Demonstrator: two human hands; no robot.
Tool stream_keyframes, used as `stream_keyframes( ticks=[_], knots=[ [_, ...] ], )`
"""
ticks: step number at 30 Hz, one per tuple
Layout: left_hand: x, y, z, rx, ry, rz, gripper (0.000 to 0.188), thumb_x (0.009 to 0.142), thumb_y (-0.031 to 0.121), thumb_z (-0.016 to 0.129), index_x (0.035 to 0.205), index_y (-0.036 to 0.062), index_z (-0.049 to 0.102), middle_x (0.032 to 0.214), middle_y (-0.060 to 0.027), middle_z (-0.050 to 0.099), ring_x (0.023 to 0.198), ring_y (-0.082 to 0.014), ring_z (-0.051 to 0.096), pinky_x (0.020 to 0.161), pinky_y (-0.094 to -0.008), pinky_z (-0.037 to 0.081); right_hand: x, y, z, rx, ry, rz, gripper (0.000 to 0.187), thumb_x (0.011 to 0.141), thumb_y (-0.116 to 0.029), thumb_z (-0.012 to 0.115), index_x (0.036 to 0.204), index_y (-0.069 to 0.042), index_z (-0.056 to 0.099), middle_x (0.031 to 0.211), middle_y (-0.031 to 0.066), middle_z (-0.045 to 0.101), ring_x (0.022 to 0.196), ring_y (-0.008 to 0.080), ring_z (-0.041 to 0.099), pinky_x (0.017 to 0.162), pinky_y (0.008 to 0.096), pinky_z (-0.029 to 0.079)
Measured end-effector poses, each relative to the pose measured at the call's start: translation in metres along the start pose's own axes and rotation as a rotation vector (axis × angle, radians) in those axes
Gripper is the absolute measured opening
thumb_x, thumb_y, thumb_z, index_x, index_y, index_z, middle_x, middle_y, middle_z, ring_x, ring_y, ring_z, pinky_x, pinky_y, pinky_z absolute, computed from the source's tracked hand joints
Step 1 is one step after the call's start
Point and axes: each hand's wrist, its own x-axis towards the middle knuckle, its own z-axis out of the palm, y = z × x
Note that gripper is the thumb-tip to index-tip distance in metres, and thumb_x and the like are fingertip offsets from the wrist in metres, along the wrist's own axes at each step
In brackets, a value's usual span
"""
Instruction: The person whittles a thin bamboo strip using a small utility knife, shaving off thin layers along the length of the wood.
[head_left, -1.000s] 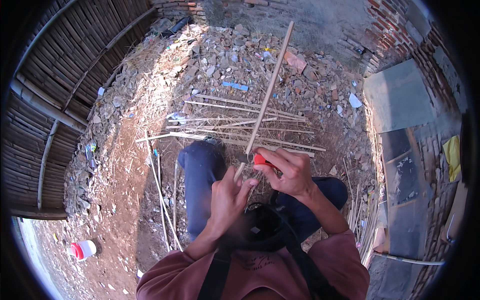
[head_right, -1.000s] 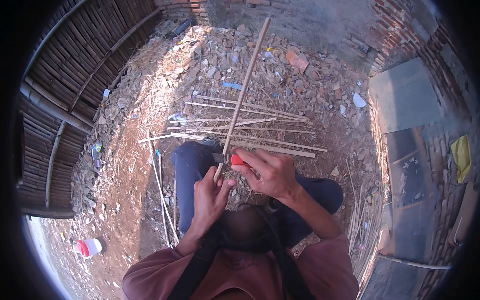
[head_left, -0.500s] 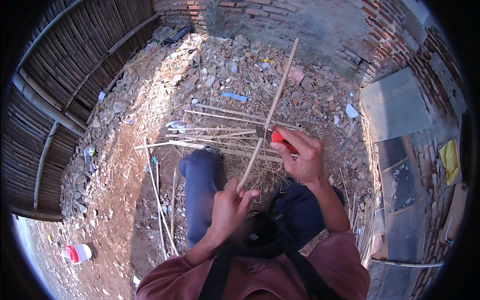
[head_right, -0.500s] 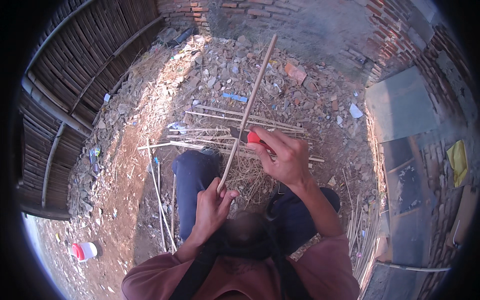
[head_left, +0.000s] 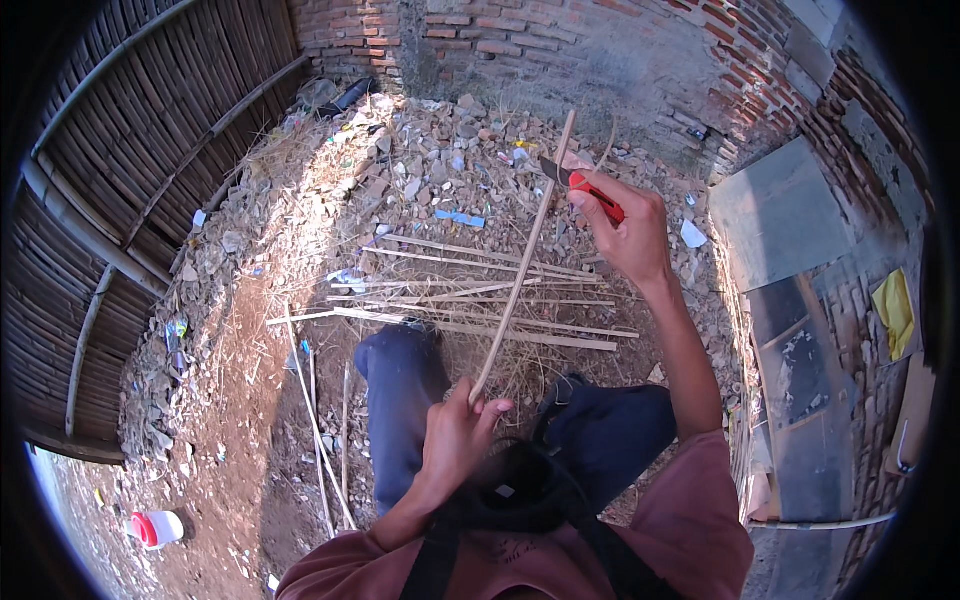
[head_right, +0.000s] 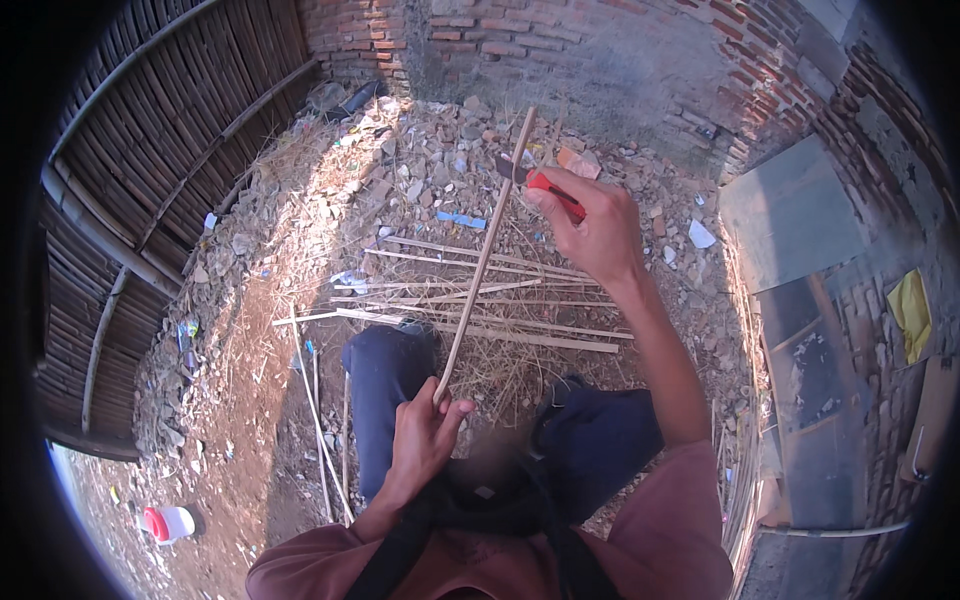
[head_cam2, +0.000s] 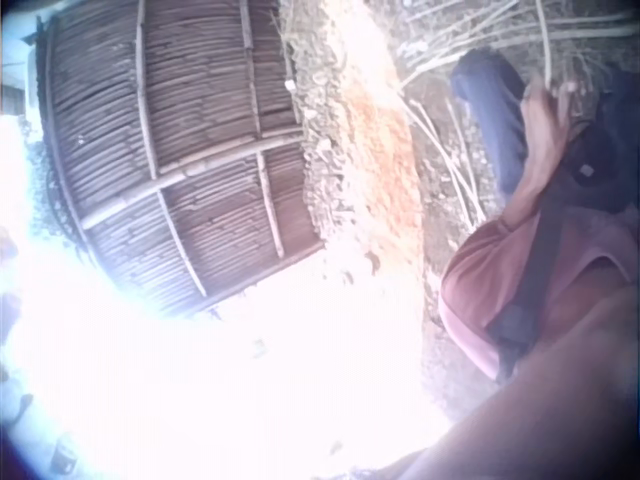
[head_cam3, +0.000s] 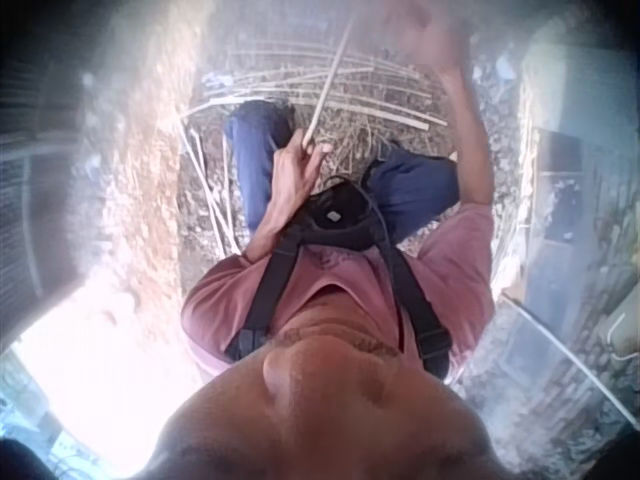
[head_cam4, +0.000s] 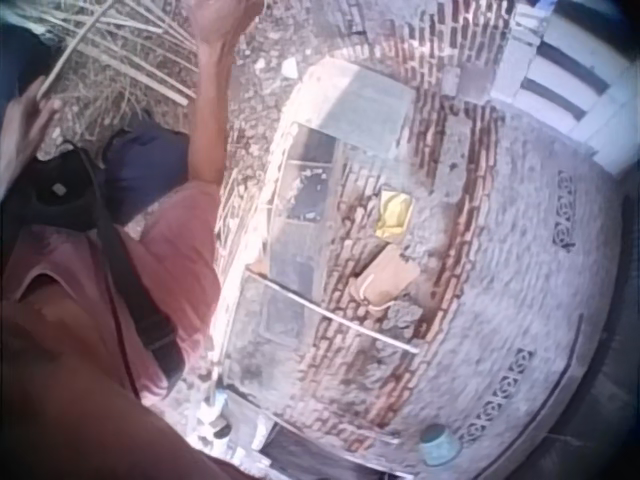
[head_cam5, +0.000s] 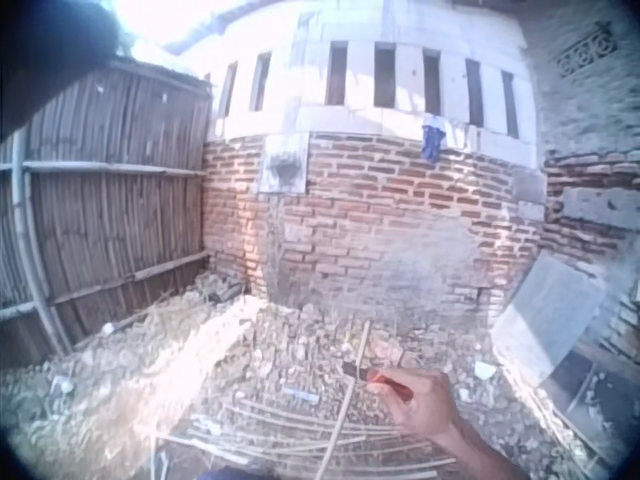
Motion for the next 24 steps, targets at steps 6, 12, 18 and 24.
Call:
stream_keyframes(
  ticks=[6,12,18,24],
  knots=[
    [-0.002,-0.015,0.001,-0.037,0.016,-0.059,0.043,0.097,0.033,0.081,0.094,-0.0008,0.055,0.064,-0.0177,0.061,0.064,-0.0469,0.066,0.056,-0.0465,0.049,0.038,0.021,0.005,-0.005,0.091,0.128,0.034,0.101,-0.036,0.074,0.116,-0.006,0.08,0.091,0.0139,0.081,0.075,0.0226,0.076,0.068,0.035,0.056],
    [-0.007,-0.018,-0.001,-0.041,0.0,-0.08,0.04,0.103,0.026,0.076,0.084,0.0036,0.048,0.063,-0.0053,0.049,0.06,-0.0088,0.044,0.055,-0.0314,0.041,0.064,0.129,-0.018,-0.062,-0.011,0.342,0.041,0.102,-0.04,0.071,0.118,-0.003,0.079,0.096,0.0159,0.081,0.088,0.0211,0.077,0.08,0.036,0.057],
    [-0.001,-0.018,-0.012,-0.241,-0.011,-0.16,0.03,0.103,0.024,0.076,0.097,0.0032,0.056,0.07,0.0039,0.051,0.067,-0.0033,0.045,0.058,-0.0258,0.038,0.0,0.171,-0.005,-0.535,-1.18,0.477,0.059,0.094,-0.057,0.071,0.093,0.002,0.079,0.087,0.0187,0.076,0.083,0.0312,0.074,0.078,0.0456,0.055],
    [-0.003,-0.031,-0.015,-0.419,-0.036,-0.203,0.023,0.1,0.012,0.077,0.106,0.0043,0.057,0.085,0.0045,0.052,0.076,-0.0026,0.047,0.071,-0.0215,0.046,-0.047,0.123,-0.021,-0.581,-0.913,0.597,0.063,0.096,-0.061,0.067,0.113,-0.001,0.076,0.102,0.0181,0.079,0.093,0.037,0.075,0.085,0.0504,0.055]
  ],
)
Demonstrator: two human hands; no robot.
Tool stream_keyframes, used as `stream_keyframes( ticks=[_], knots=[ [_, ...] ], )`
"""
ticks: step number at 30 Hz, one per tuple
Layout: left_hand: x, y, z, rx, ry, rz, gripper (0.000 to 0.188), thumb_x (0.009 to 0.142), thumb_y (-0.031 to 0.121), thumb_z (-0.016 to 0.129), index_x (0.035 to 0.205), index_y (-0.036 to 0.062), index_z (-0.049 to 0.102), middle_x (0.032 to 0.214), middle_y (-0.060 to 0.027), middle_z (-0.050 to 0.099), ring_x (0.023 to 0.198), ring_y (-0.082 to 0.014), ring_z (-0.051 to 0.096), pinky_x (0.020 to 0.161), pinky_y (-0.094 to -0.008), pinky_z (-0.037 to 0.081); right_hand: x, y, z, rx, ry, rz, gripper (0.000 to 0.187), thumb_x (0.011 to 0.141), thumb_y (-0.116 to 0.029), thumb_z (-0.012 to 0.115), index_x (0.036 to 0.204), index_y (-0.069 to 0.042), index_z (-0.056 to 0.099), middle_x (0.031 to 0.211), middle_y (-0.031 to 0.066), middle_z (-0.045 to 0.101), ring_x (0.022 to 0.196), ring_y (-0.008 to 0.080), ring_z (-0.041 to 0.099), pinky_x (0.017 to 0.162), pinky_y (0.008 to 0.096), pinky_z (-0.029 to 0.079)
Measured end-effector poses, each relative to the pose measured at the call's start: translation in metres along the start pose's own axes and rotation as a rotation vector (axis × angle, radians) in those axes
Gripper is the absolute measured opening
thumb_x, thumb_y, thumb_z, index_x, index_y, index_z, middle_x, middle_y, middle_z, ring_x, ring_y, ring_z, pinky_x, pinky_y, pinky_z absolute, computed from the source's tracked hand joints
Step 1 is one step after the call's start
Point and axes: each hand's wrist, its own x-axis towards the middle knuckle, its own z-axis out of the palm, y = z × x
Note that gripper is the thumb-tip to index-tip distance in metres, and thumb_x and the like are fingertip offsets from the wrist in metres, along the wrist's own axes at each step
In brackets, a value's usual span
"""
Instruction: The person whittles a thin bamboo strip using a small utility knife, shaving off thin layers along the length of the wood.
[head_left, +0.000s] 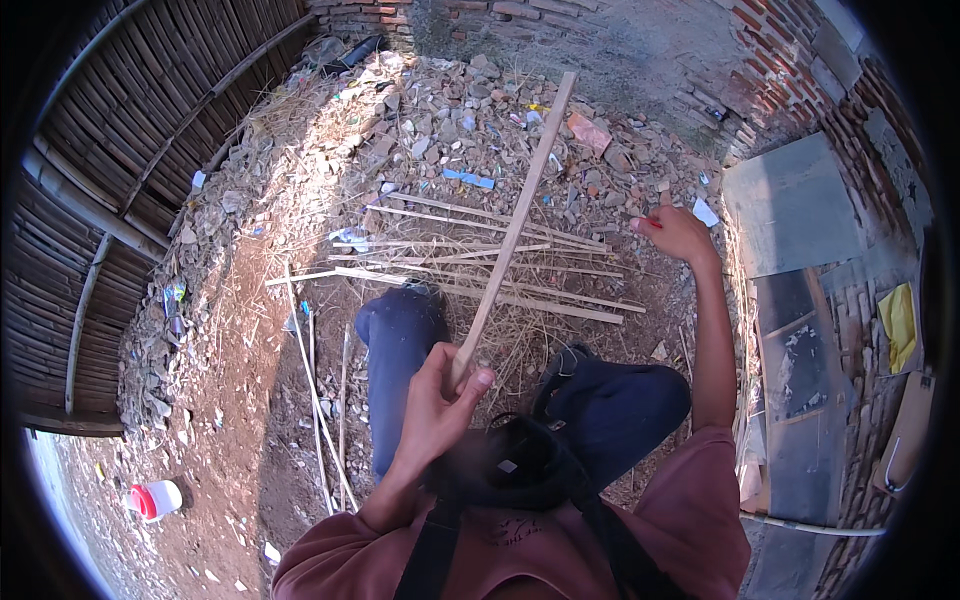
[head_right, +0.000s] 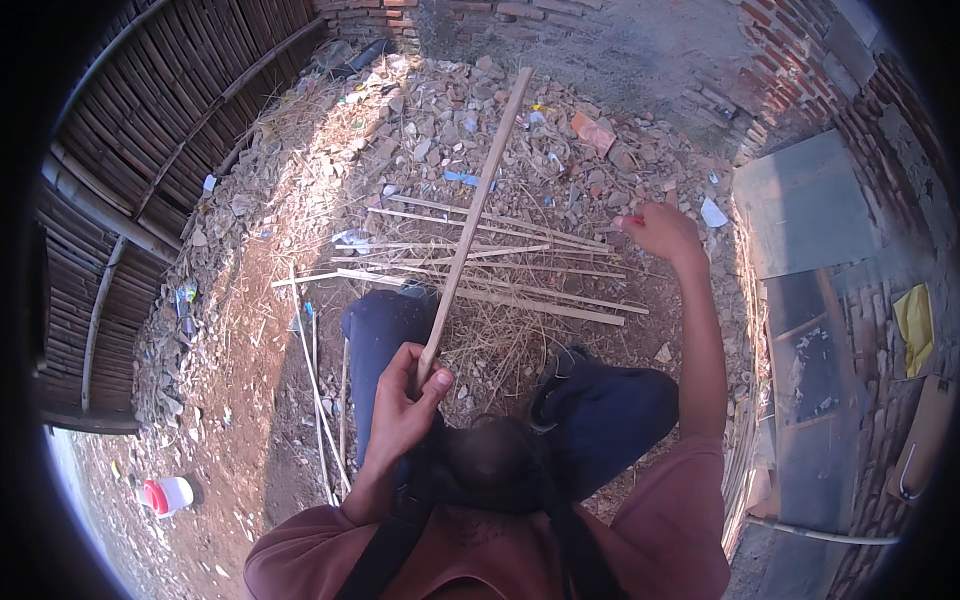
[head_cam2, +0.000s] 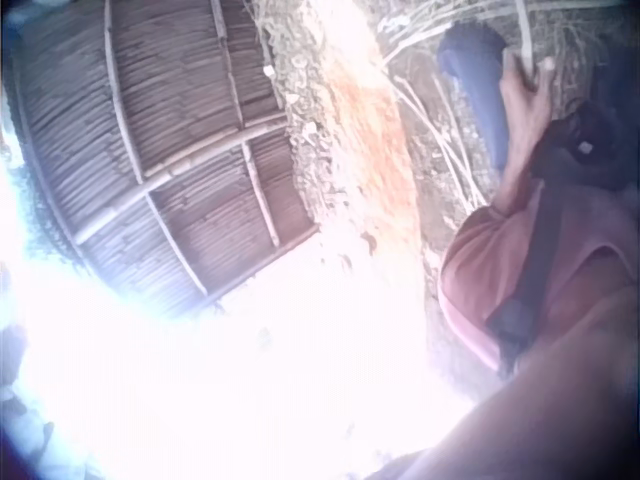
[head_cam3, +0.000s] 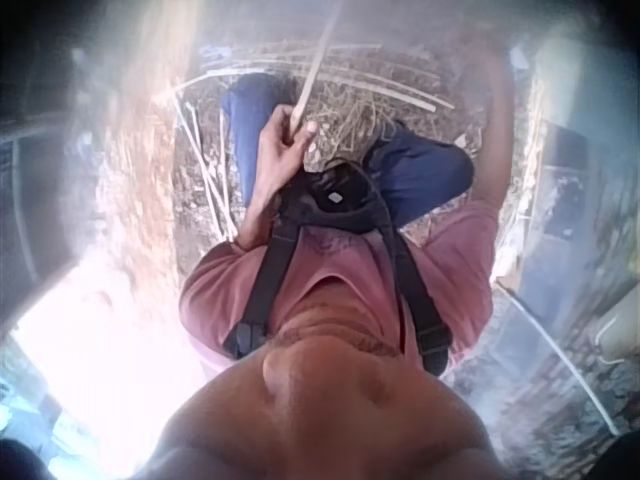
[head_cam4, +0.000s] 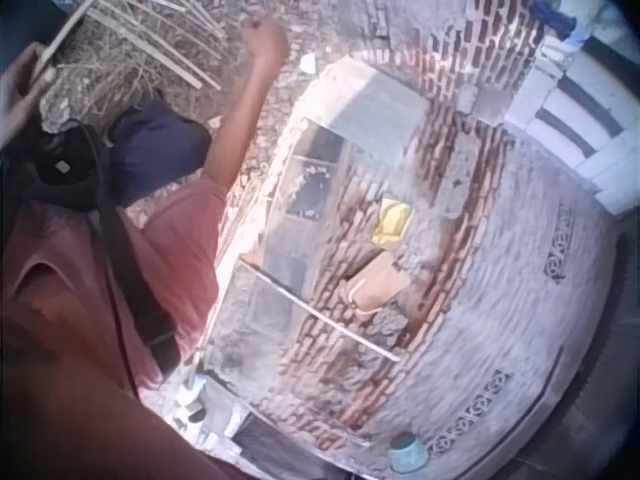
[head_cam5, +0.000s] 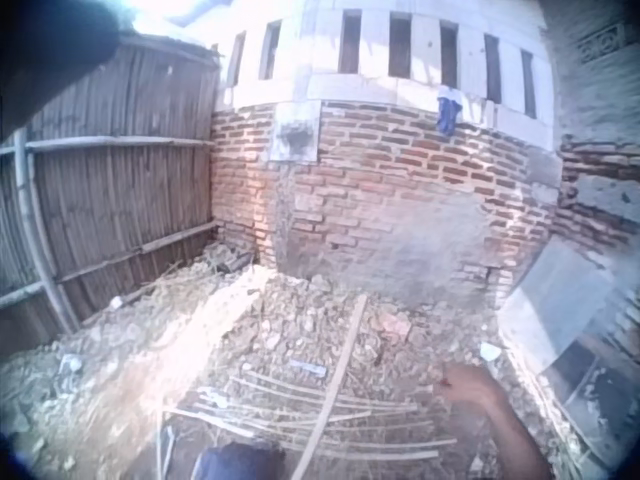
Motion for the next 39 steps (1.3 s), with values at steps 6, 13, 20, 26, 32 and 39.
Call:
stream_keyframes(
  ticks=[6,13,20,26,32,39],
  knots=[
    [-0.002,0.009,0.005,0.032,-0.013,-0.004,0.032,0.092,0.006,0.086,0.105,0.0059,0.056,0.084,0.0059,0.051,0.076,-0.0011,0.047,0.07,-0.0208,0.046,-0.103,-0.078,0.032,0.8,0.351,-0.333,0.035,0.105,-0.032,0.068,0.117,0.001,0.071,0.089,0.0113,0.074,0.07,0.0236,0.064,0.069,0.0352,0.049],
    [-0.005,0.015,0.013,0.08,0.012,0.052,0.039,0.087,0.01,0.092,0.104,0.0057,0.057,0.079,0.0064,0.054,0.069,-0.0002,0.046,0.061,-0.0192,0.04,-0.163,-0.146,0.092,0.999,0.339,-0.754,0.03,0.097,-0.028,0.08,0.114,-0.004,0.074,0.091,0.0097,0.075,0.075,0.0214,0.074,0.064,0.032,0.057],
    [-0.008,0.011,0.016,0.133,0.0,0.127,0.046,0.085,0.02,0.095,0.108,0.0034,0.059,0.072,0.0037,0.06,0.063,-0.0008,0.049,0.056,-0.022,0.039,-0.157,-0.162,0.11,0.934,0.375,-0.889,0.029,0.089,-0.026,0.085,0.108,-0.007,0.075,0.089,0.0077,0.075,0.073,0.0242,0.076,0.062,0.0344,0.058],
    [-0.005,0.001,0.017,0.137,0.009,0.214,0.044,0.088,0.023,0.092,0.11,0.0023,0.06,0.066,-0.0009,0.06,0.06,-0.0042,0.054,0.054,-0.0262,0.043,-0.158,-0.164,0.115,0.909,0.434,-0.899,0.031,0.089,-0.028,0.085,0.109,-0.007,0.075,0.086,0.0065,0.075,0.071,0.0245,0.075,0.059,0.0349,0.057],
    [-0.001,0.002,0.017,0.227,0.035,0.213,0.042,0.091,0.021,0.089,0.105,0.0022,0.054,0.065,-0.004,0.06,0.059,-0.0071,0.055,0.054,-0.0277,0.043,-0.159,-0.17,0.123,0.896,0.549,-0.856,0.03,0.091,-0.029,0.083,0.111,-0.006,0.075,0.086,0.0068,0.074,0.068,0.0247,0.074,0.057,0.0356,0.056],
    [0.001,-0.003,0.017,0.197,0.033,0.201,0.042,0.093,0.025,0.087,0.103,0.0025,0.053,0.066,-0.0048,0.06,0.059,-0.0074,0.055,0.054,-0.0288,0.044,-0.164,-0.174,0.119,0.885,0.594,-0.818,0.031,0.091,-0.027,0.083,0.112,-0.006,0.074,0.085,0.0066,0.073,0.066,0.0242,0.073,0.054,0.0358,0.055]
  ],
)
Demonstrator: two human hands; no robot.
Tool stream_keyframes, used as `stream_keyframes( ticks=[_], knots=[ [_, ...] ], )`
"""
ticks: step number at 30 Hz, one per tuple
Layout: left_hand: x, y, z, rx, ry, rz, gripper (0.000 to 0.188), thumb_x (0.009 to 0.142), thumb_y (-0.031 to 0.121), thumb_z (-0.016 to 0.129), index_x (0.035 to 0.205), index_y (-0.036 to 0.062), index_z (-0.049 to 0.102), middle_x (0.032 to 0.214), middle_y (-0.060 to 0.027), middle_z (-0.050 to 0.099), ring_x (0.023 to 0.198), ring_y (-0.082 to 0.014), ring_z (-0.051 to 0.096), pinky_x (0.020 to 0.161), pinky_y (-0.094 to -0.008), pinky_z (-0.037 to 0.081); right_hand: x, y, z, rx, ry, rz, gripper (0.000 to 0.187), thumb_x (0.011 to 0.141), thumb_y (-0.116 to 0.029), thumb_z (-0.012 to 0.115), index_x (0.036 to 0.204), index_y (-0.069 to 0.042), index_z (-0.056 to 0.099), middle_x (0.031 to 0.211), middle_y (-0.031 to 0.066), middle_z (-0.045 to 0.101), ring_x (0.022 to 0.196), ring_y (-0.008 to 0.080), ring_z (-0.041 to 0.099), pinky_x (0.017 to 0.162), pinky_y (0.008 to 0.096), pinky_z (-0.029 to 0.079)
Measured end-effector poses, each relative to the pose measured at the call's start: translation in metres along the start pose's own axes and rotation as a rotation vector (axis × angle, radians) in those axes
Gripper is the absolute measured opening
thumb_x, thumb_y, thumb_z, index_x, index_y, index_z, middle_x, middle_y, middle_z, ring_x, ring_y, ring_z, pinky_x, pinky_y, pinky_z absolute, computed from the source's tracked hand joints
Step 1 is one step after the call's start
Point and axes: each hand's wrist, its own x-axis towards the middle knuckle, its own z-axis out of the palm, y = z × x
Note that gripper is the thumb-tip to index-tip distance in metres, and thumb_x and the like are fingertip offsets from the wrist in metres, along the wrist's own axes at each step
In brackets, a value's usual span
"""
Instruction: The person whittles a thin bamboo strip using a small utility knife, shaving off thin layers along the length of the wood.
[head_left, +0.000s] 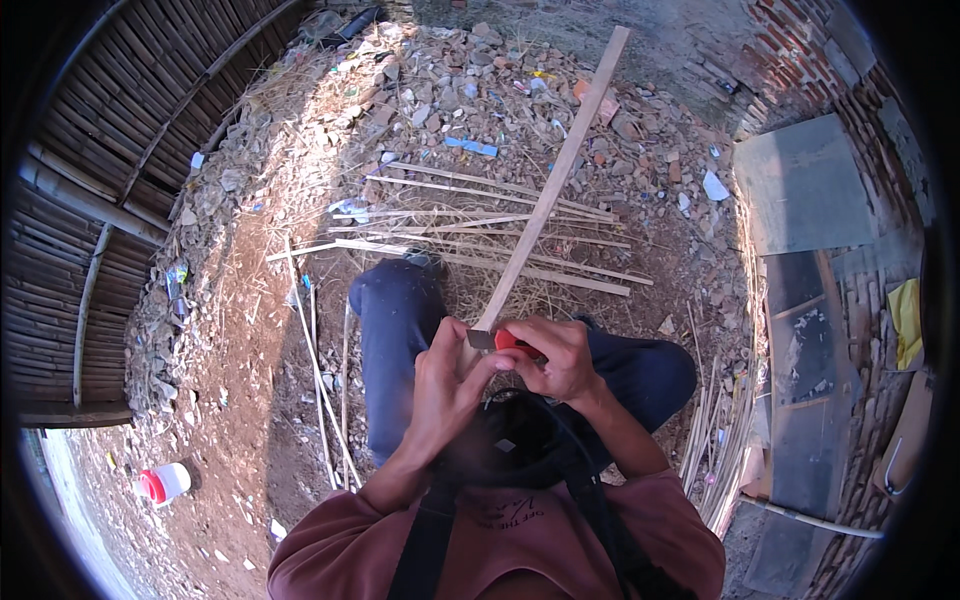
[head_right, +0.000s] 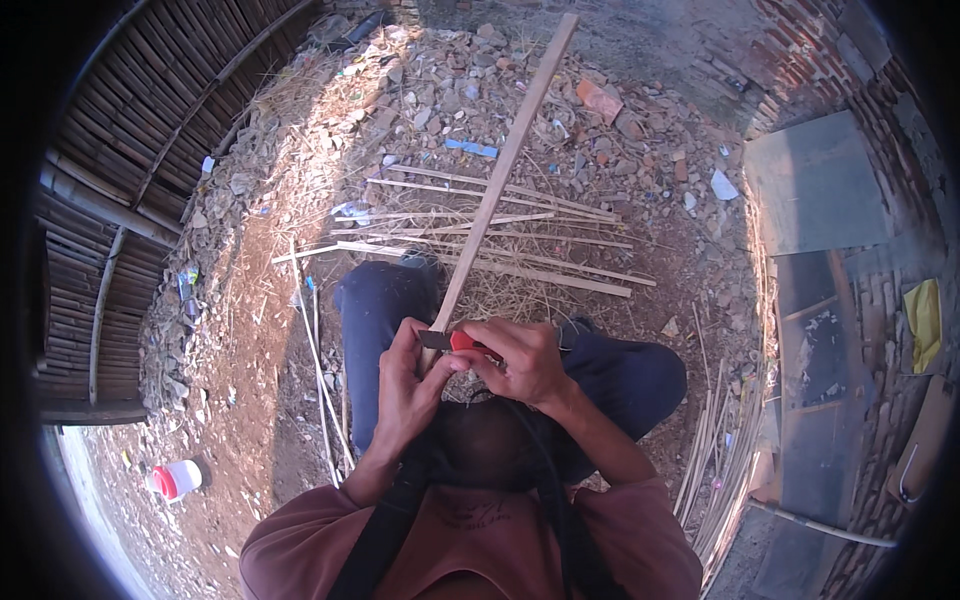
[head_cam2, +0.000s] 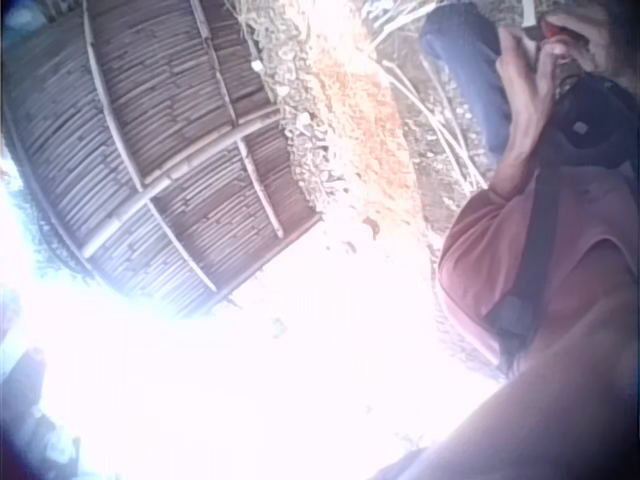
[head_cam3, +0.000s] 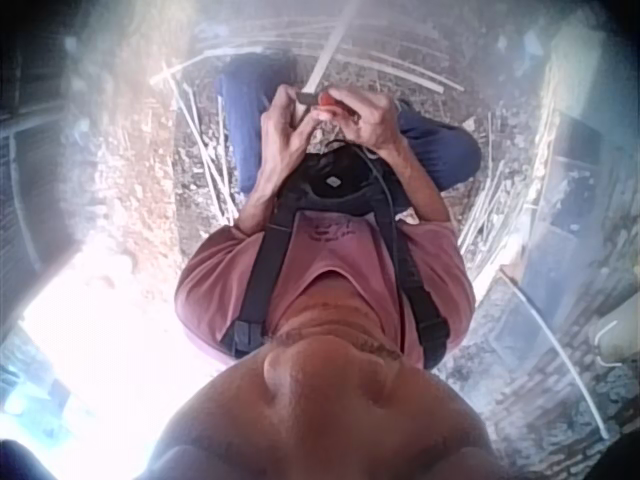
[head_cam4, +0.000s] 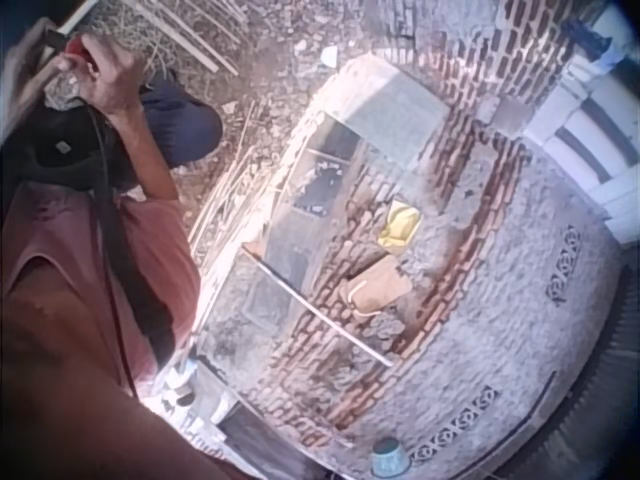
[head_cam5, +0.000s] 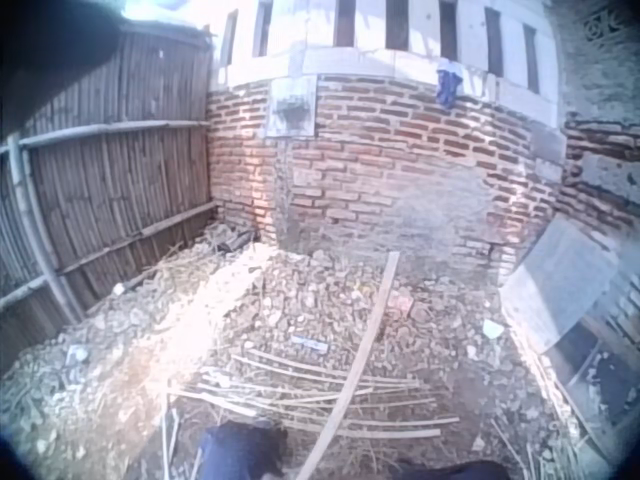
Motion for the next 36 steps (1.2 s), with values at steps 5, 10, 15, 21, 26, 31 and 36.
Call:
stream_keyframes(
  ticks=[5,10,15,21,26,31,36],
  knots=[
    [0.0,0.001,0.003,-0.014,0.019,-0.009,0.04,0.094,0.026,0.086,0.099,0.0023,0.054,0.065,-0.0047,0.06,0.059,-0.0075,0.055,0.054,-0.0297,0.044,-0.001,0.0,0.0,-0.026,0.006,0.003,0.032,0.09,-0.027,0.083,0.112,-0.005,0.074,0.083,0.0062,0.072,0.063,0.023,0.071,0.052,0.0359,0.053],
    [0.0,0.012,0.004,-0.009,0.011,-0.077,0.03,0.097,0.019,0.084,0.098,0.0028,0.058,0.074,0.0035,0.059,0.07,-0.0012,0.045,0.059,-0.0222,0.038,0.0,-0.001,0.0,-0.083,0.016,0.002,0.032,0.089,-0.026,0.084,0.113,-0.005,0.075,0.08,0.0054,0.071,0.06,0.0218,0.069,0.051,0.036,0.052],
    [0.0,0.006,0.009,-0.031,0.035,-0.007,0.028,0.099,0.021,0.082,0.1,0.0013,0.062,0.074,0.0052,0.059,0.07,-0.0009,0.045,0.058,-0.0223,0.038,0.003,-0.005,0.001,-0.126,0.085,0.001,0.032,0.09,-0.028,0.083,0.112,-0.006,0.076,0.077,0.0049,0.069,0.057,0.0211,0.067,0.049,0.0356,0.05],
    [0.0,0.016,0.009,0.001,0.021,-0.071,0.03,0.099,0.023,0.082,0.1,0.0003,0.063,0.069,0.0048,0.057,0.066,-0.0012,0.045,0.056,-0.0233,0.037,0.008,-0.005,-0.016,-0.277,-0.016,-0.037,0.032,0.091,-0.031,0.083,0.114,-0.008,0.077,0.077,0.0041,0.07,0.057,0.0204,0.068,0.051,0.0345,0.052],
    [-0.005,0.021,0.011,0.087,0.056,0.009,0.034,0.098,0.025,0.082,0.094,0.0013,0.059,0.064,0.0021,0.053,0.063,-0.0024,0.043,0.054,-0.025,0.036,0.021,-0.001,-0.032,-0.281,0.051,-0.077,0.032,0.091,-0.032,0.083,0.114,-0.01,0.078,0.081,0.0035,0.073,0.059,0.0203,0.069,0.051,0.0343,0.053],
    [-0.003,0.024,0.004,0.067,0.034,-0.022,0.036,0.098,0.026,0.082,0.091,0.002,0.056,0.062,0.0013,0.05,0.06,-0.004,0.042,0.053,-0.0273,0.035,0.043,-0.006,-0.046,-0.361,-0.001,-0.093,0.032,0.091,-0.032,0.083,0.113,-0.011,0.078,0.083,0.0032,0.074,0.061,0.0209,0.07,0.053,0.0345,0.054],
    [-0.001,0.029,0.003,0.064,0.059,-0.015,0.037,0.101,0.027,0.079,0.089,0.0024,0.054,0.059,0.0,0.047,0.057,-0.005,0.04,0.051,-0.029,0.034,0.056,-0.001,-0.057,-0.4,-0.001,-0.143,0.031,0.091,-0.029,0.083,0.115,-0.01,0.078,0.084,0.0034,0.075,0.062,0.0212,0.071,0.054,0.0347,0.055]
  ],
)
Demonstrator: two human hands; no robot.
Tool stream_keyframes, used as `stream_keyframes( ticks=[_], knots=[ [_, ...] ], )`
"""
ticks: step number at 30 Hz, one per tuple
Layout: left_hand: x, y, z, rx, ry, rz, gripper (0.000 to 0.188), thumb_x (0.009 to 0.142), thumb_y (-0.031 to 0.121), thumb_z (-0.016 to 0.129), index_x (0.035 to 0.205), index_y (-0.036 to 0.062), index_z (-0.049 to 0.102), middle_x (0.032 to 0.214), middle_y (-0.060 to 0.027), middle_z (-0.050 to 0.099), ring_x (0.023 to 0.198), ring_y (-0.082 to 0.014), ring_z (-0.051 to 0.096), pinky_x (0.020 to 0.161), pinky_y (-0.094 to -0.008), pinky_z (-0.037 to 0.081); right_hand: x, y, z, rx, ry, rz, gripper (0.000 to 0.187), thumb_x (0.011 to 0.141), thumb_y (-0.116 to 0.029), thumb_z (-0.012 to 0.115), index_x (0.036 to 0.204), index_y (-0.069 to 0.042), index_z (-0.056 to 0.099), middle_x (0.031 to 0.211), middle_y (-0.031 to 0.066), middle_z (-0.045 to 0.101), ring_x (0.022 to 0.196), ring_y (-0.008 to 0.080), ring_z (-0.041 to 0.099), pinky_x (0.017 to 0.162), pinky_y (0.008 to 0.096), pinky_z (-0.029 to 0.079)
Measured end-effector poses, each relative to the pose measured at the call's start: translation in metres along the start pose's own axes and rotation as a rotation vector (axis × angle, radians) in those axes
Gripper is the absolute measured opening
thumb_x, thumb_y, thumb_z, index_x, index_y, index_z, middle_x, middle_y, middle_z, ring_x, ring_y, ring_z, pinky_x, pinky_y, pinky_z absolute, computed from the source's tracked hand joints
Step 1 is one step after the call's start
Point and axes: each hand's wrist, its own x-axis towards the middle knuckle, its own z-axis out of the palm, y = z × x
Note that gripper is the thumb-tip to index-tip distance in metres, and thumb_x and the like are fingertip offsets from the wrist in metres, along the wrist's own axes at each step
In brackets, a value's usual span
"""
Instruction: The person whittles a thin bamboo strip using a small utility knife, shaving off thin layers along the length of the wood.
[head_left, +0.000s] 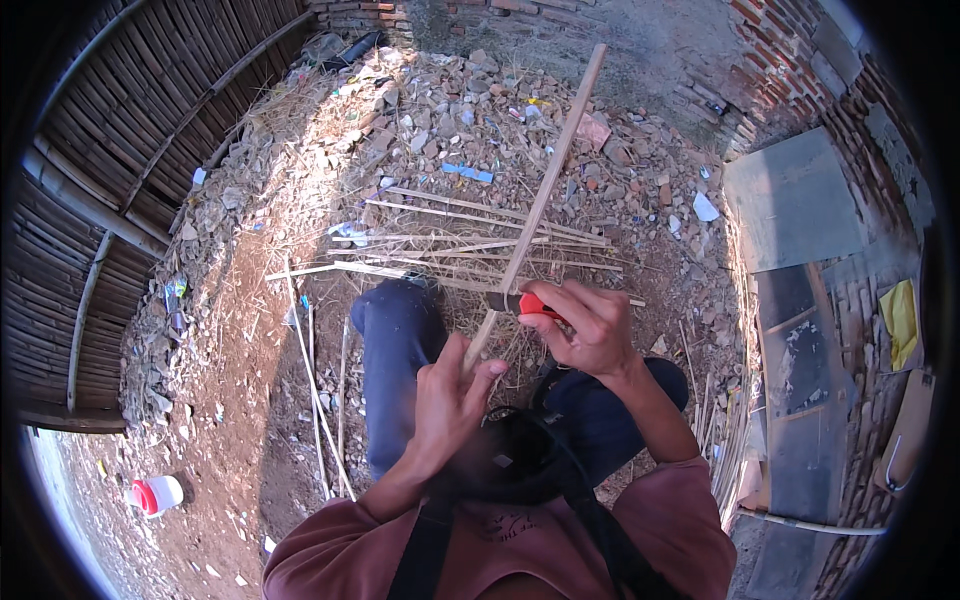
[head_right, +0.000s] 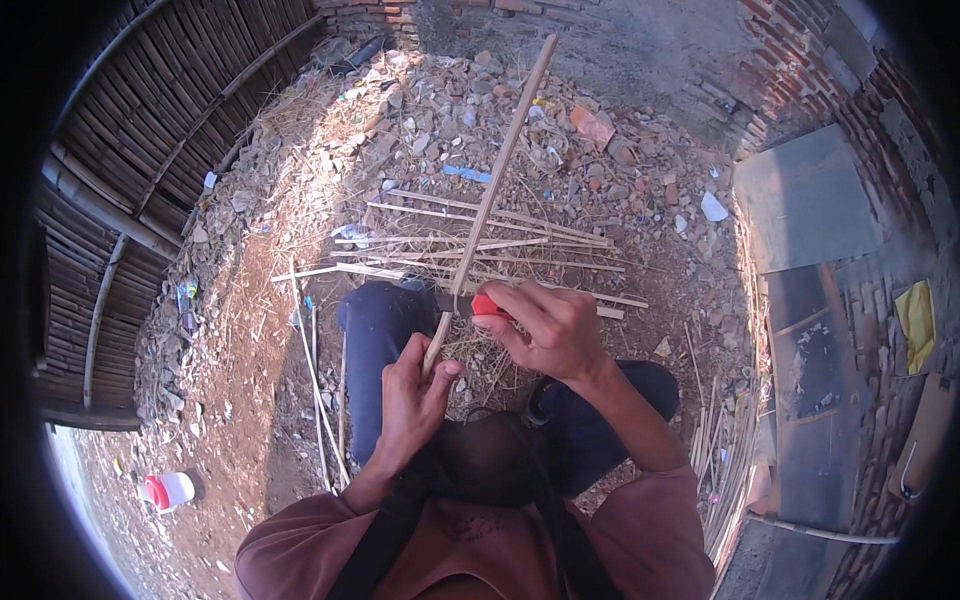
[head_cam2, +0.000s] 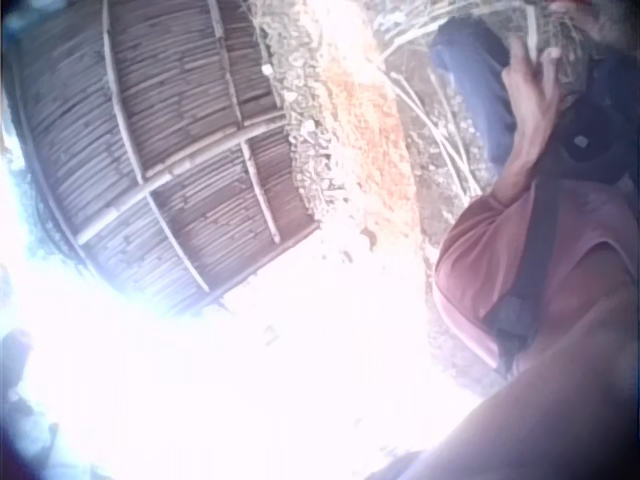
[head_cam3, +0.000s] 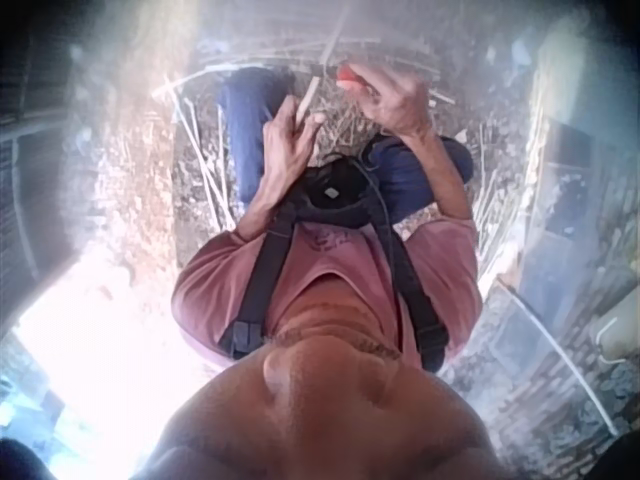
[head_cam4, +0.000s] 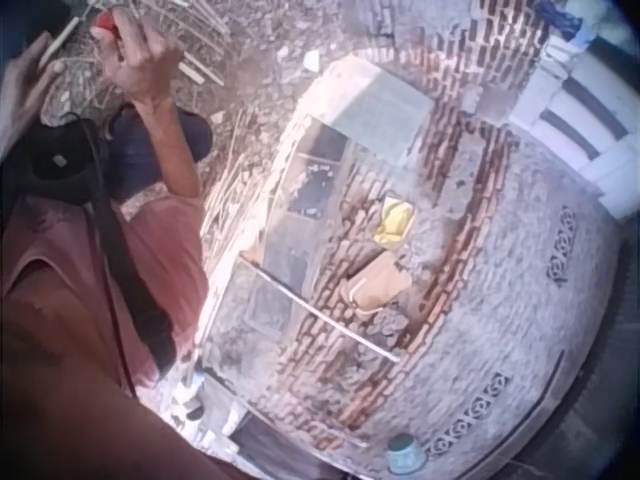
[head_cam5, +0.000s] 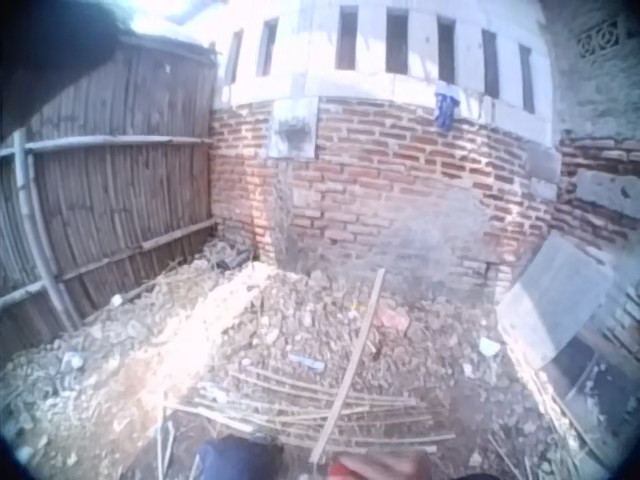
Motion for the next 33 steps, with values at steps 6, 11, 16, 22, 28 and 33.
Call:
stream_keyframes(
  ticks=[6,11,16,22,28,33],
  knots=[
    [-0.006,-0.006,-0.003,0.055,-0.041,-0.012,0.036,0.1,0.026,0.08,0.097,0.001,0.055,0.059,-0.01,0.058,0.053,-0.0082,0.053,0.05,-0.0316,0.042,0.034,0.03,-0.023,0.018,0.103,0.159,0.027,0.092,-0.023,0.083,0.112,-0.006,0.079,0.093,0.0092,0.08,0.07,0.0227,0.076,0.058,0.0331,0.057],
    [-0.007,-0.007,0.001,0.074,-0.067,-0.028,0.034,0.103,0.026,0.076,0.092,0.0018,0.054,0.06,-0.0042,0.053,0.057,-0.0072,0.047,0.053,-0.0318,0.04,0.073,0.075,-0.043,-0.048,0.217,0.146,0.026,0.097,-0.028,0.08,0.112,-0.006,0.08,0.09,0.0102,0.08,0.072,0.0235,0.077,0.06,0.0339,0.057],
    [-0.001,-0.007,0.0,0.052,-0.059,-0.009,0.033,0.104,0.026,0.074,0.094,0.0018,0.054,0.06,-0.006,0.052,0.057,-0.0084,0.047,0.053,-0.0327,0.04,0.107,0.096,-0.051,-0.132,0.249,0.137,0.029,0.099,-0.036,0.077,0.111,-0.01,0.081,0.088,0.0102,0.08,0.07,0.0239,0.076,0.062,0.0358,0.056],
    [0.009,-0.009,-0.009,0.131,-0.047,-0.008,0.03,0.104,0.026,0.074,0.101,0.0018,0.056,0.062,-0.0145,0.06,0.054,-0.0315,0.063,0.054,-0.0391,0.045,0.125,0.101,-0.037,-0.157,0.182,0.16,0.032,0.101,-0.042,0.073,0.114,-0.014,0.081,0.087,0.0085,0.08,0.069,0.0256,0.075,0.062,0.0361,0.055],
    [-0.004,-0.026,-0.01,0.106,-0.151,-0.008,0.028,0.109,0.025,0.064,0.101,0.0007,0.054,0.065,-0.0161,0.057,0.058,-0.0296,0.062,0.056,-0.0414,0.045,0.156,0.141,-0.075,-0.184,0.267,0.483,0.04,0.103,-0.048,0.068,0.119,-0.015,0.081,0.091,0.0101,0.08,0.081,0.0301,0.077,0.071,0.0379,0.057],
    [0.006,-0.031,-0.02,0.011,-0.072,-0.009,0.033,0.113,0.033,0.056,0.103,0.001,0.057,0.067,-0.0105,0.057,0.061,-0.0197,0.057,0.059,-0.0377,0.045,0.142,0.198,-0.098,-0.278,0.052,0.493,0.044,0.101,-0.049,0.068,0.122,-0.011,0.08,0.099,0.0166,0.079,0.094,0.0326,0.076,0.085,0.0413,0.056]
  ],
)
